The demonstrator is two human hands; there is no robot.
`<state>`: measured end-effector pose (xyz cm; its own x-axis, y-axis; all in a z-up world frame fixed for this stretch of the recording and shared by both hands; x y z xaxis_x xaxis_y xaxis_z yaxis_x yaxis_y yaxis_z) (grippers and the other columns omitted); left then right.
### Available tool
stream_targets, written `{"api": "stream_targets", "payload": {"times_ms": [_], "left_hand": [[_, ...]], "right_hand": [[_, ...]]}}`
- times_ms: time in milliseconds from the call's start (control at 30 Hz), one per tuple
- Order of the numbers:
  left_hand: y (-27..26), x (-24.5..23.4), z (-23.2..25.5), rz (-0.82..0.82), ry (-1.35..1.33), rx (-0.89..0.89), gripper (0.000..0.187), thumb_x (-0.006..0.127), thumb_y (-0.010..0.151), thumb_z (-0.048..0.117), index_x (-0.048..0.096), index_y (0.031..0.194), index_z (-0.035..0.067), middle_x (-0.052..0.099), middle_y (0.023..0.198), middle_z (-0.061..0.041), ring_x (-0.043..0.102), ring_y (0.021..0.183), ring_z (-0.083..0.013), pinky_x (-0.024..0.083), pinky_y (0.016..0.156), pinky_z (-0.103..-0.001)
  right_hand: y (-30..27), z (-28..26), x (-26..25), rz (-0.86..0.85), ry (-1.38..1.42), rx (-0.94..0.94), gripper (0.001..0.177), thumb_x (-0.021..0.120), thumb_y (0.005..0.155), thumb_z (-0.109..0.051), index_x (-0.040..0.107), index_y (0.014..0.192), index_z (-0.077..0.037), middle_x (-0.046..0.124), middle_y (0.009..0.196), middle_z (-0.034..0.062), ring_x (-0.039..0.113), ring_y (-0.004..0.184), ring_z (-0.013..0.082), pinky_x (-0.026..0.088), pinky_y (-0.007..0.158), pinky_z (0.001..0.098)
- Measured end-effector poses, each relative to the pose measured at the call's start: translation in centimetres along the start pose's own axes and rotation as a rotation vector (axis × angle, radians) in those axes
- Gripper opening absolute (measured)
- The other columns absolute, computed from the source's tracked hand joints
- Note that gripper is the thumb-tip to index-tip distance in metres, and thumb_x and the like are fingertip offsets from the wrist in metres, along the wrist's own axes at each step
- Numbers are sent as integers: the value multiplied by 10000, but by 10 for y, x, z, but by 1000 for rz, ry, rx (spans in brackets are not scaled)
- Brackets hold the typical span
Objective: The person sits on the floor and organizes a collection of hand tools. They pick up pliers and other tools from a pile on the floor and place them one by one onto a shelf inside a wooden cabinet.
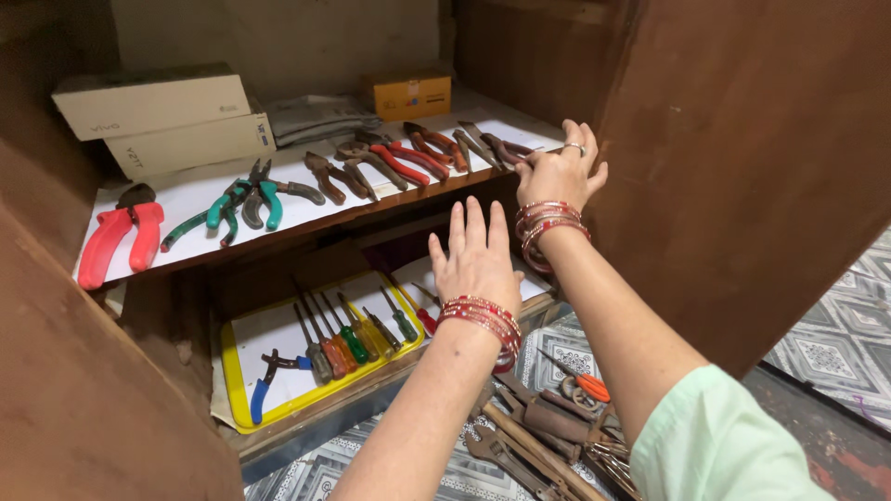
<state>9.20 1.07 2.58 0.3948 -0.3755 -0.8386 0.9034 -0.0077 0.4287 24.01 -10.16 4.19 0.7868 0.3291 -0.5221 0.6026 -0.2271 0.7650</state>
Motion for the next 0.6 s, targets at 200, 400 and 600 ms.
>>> {"api": "stream_targets", "payload": {"times_ms": [200, 400, 600], "left_hand": [[13, 9, -12, -10, 18, -9, 967, 822, 778, 294, 275, 1562, 149, 200, 1646, -131, 151, 1530, -287, 166, 1200, -565], [9, 13, -15, 16, 19, -8, 947, 812, 784, 278, 286, 1560, 142, 210, 1647, -125, 168, 1527, -281, 183, 1198, -555], [-2, 19, -14, -15, 10, -11, 972, 829, 763, 281, 284, 1557, 144, 207, 1647, -125, 164, 1528, -273, 188, 1202, -555]], "right_hand": [[14, 1, 13, -180, 53, 64, 138, 815, 808, -304, 830, 943, -279, 404, 1536, 76, 219, 1474, 335, 159, 1076, 780], [-19, 18, 3, 60, 115, -121, 199, 830, 835, -265, 804, 1032, -258, 501, 1494, 74, 335, 1447, 339, 191, 1118, 724], [-40, 27, -3, 170, 70, -230, 201, 812, 856, -210, 808, 1046, -274, 571, 1433, 15, 431, 1402, 310, 253, 1132, 648]]}}
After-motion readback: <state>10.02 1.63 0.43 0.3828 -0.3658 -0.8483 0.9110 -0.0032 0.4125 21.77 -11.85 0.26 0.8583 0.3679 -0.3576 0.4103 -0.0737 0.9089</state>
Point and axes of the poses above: each hand's wrist, its own y-axis towards the middle knuckle, its own x-axis out of the palm, z = x × y, the point moved 2 cm from there along y, towards the middle knuckle
